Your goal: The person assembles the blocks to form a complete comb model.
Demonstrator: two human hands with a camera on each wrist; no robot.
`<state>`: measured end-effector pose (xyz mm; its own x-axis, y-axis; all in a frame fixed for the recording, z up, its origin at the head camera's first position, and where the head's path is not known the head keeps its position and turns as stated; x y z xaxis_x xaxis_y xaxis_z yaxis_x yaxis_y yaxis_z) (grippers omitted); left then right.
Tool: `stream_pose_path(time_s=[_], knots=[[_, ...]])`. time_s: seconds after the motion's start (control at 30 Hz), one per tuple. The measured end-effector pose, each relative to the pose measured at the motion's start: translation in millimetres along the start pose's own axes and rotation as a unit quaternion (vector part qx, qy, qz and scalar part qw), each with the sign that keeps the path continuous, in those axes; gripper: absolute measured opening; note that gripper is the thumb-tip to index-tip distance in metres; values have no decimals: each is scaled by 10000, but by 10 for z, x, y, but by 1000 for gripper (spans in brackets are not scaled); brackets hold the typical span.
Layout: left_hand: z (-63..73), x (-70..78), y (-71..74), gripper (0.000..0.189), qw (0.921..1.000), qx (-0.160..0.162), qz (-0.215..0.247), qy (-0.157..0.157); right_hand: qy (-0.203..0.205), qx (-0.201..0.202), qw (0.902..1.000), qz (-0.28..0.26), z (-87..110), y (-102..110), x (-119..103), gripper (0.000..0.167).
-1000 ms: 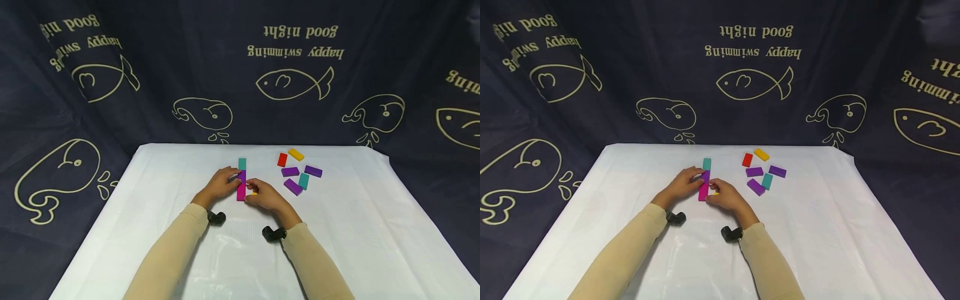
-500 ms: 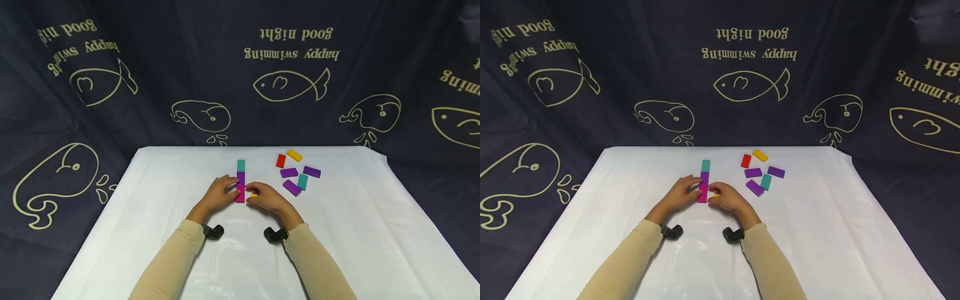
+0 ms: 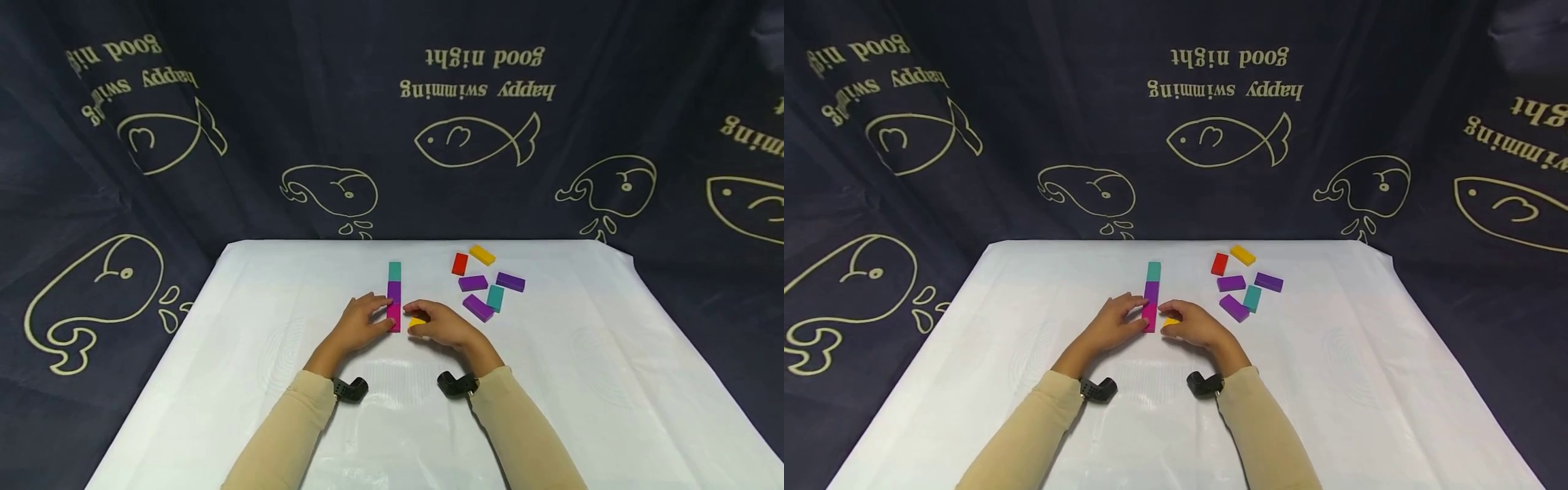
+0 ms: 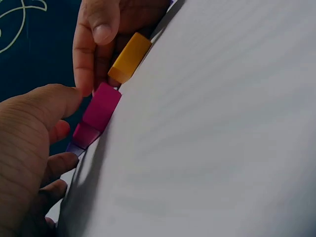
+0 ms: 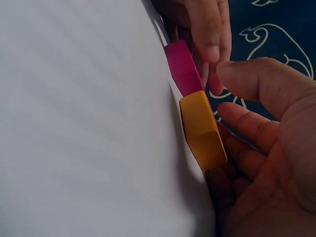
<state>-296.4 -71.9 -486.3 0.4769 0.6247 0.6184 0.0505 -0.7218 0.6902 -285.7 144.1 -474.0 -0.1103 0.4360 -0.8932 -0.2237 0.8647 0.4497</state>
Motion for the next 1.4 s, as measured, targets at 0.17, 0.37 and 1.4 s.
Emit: stream_pose_path(time_s=[0.17, 0.37, 1.4], knots=[[103, 74, 23, 51, 10000, 21, 47, 48, 15, -14, 10000, -26, 3, 8, 6, 43], [152, 112, 33, 51, 9999, 125, 3, 52, 83, -21, 10000, -31, -6, 15, 22, 43], [169, 75, 5, 44, 9979, 411, -255, -433, 988, -392, 9852, 1345, 200, 194, -18, 31]])
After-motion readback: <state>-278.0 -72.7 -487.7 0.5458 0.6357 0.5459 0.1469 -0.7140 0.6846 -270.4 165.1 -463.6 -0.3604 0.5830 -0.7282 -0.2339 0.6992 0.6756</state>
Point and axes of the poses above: each hand's wrist, its own z-axis away from the middle knuckle, its own y-axis out of the back of the hand, x = y × z, the point moved 2 cm from there along -z, towards the middle knuckle, and after that the axes turned 12 degrees about x, right-handed, at the moved point
